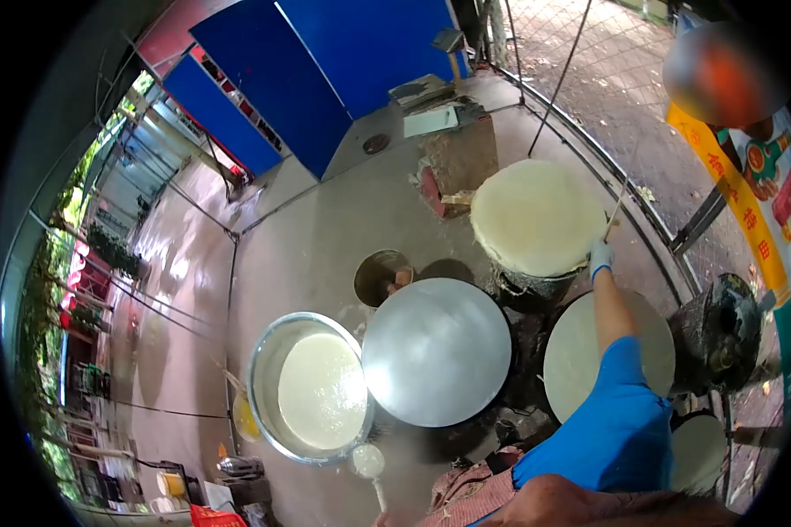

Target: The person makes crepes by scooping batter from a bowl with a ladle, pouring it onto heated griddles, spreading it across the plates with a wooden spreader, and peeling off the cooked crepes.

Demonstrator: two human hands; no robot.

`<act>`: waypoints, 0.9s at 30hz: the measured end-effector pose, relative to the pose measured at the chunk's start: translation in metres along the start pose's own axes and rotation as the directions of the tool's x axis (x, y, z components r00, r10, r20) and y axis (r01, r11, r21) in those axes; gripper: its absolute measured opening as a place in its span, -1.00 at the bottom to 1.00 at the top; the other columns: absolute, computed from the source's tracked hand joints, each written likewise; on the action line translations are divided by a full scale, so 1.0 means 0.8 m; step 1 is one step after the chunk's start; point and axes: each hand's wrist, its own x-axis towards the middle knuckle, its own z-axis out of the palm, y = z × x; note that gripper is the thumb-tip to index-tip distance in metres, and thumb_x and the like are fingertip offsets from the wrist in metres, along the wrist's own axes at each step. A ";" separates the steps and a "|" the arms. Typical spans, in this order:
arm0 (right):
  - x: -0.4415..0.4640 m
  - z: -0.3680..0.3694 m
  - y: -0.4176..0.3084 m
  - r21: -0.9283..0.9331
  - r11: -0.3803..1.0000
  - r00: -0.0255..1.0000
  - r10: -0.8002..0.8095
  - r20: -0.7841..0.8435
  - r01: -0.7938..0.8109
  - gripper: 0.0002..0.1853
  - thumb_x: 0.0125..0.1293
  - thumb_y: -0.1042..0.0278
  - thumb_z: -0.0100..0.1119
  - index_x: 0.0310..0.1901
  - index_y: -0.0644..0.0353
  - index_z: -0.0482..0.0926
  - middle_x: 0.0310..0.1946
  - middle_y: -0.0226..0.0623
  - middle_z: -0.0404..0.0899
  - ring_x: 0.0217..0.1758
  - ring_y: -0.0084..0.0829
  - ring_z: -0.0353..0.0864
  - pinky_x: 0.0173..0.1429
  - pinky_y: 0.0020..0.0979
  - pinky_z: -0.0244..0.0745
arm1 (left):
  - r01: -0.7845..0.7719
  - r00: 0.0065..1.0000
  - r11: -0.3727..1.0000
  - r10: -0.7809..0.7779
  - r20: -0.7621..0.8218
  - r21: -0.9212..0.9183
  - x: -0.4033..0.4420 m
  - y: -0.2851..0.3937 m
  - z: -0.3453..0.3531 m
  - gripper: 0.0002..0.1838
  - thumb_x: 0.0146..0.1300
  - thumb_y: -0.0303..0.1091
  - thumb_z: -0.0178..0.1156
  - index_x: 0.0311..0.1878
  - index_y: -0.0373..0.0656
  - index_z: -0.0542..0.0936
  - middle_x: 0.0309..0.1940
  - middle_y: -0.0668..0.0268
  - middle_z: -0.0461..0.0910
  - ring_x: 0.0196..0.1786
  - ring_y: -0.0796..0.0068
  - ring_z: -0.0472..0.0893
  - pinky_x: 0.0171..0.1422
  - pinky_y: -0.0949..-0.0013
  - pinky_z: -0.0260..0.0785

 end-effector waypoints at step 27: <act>-0.933 0.084 0.010 0.292 -0.049 -0.268 0.273 0.924 0.955 -0.77 0.05 0.27 0.03 -0.42 0.14 0.67 -0.48 -0.06 0.62 -0.40 -0.05 0.64 -0.27 -0.10 0.52 | -0.069 0.978 0.652 0.194 -0.078 0.755 0.178 0.527 -0.195 -0.87 0.32 -0.31 0.00 -0.23 -0.15 0.33 -0.69 0.38 0.26 -0.76 0.59 0.22 -0.77 0.51 0.05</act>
